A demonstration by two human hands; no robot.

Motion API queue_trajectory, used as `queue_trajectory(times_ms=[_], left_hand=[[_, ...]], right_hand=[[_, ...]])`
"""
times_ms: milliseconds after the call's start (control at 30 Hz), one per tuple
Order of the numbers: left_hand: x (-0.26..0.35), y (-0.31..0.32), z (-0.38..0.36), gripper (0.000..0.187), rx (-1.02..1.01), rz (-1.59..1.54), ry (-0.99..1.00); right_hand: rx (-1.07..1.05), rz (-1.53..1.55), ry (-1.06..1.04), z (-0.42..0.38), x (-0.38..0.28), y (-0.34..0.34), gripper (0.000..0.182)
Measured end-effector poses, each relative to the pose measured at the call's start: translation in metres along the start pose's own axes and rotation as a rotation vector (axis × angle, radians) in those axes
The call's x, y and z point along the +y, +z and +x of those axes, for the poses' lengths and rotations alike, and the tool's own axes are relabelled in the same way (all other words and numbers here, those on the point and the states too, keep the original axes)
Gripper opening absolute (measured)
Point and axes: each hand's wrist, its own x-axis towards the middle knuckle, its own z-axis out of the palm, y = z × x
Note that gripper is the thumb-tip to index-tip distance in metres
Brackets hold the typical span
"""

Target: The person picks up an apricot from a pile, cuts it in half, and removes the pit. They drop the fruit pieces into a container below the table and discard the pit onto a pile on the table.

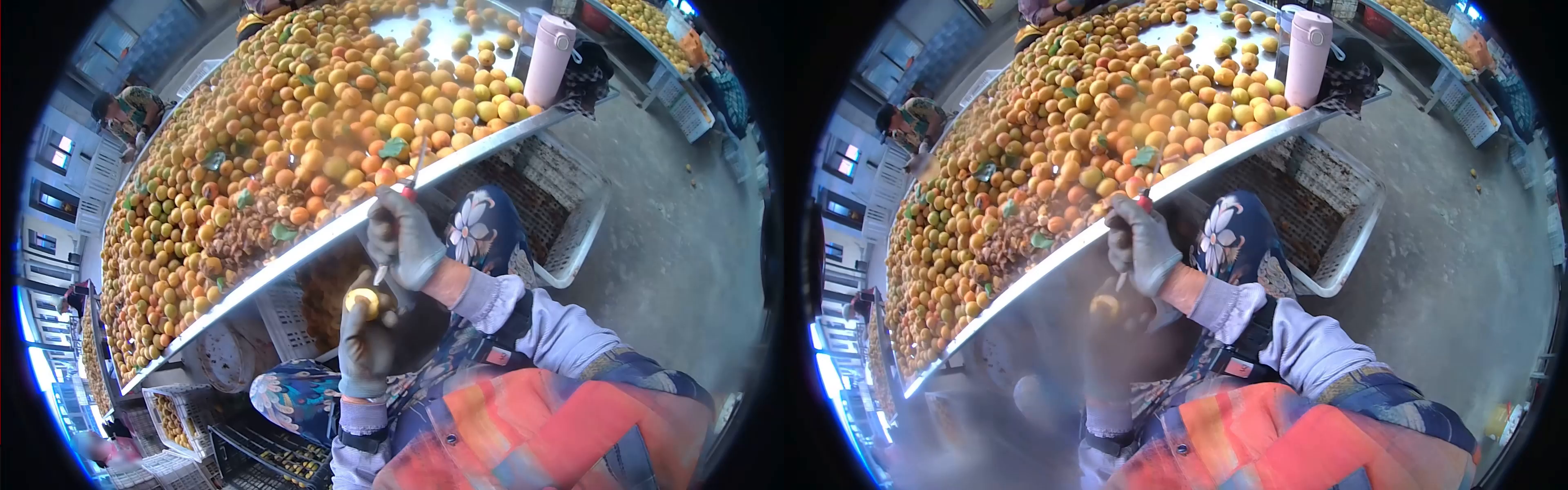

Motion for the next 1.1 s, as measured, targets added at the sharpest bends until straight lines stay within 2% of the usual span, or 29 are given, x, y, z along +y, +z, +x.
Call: queue_trajectory(times_ms=[233, 500, 633, 700, 733, 833, 900, 967, 1100], left_hand=[[0.013, -0.019, 0.038, 0.039, 0.005, 0.067, 0.077], [0.072, -0.013, 0.115, 0.018, 0.288, 0.323, 0.325], [0.094, -0.004, 0.138, 0.015, 0.362, 0.715, 0.462], [0.099, -0.002, 0.148, 0.015, 0.374, 0.52, 0.382], [0.105, 0.006, 0.146, 0.017, 0.486, 0.393, 0.298], [0.111, -0.003, 0.137, 0.019, 0.437, 0.384, 0.325], [0.108, 0.007, 0.112, 0.019, 0.353, 0.582, 0.273], [0.084, -0.028, 0.088, 0.019, 0.243, 0.652, 0.222], [0.061, -0.011, 0.039, 0.013, 0.04, 0.917, 0.028]], right_hand=[[-0.063, -0.031, -0.023, 0.008, -0.028, -0.004, 0.026], [-0.053, -0.081, -0.041, 0.023, -0.036, -0.018, 0.024], [-0.039, -0.134, -0.05, 0.03, -0.04, -0.02, 0.023], [-0.083, -0.097, -0.015, 0.033, -0.043, -0.025, 0.024], [-0.116, -0.108, -0.012, 0.033, -0.043, -0.027, 0.024], [-0.109, -0.075, 0.019, 0.03, -0.045, -0.027, 0.024], [-0.145, -0.072, 0.008, 0.028, -0.047, -0.03, 0.023], [-0.13, -0.075, 0.052, 0.031, -0.048, -0.031, 0.023], [-0.164, -0.029, 0.107, 0.031, -0.046, -0.029, 0.021]])
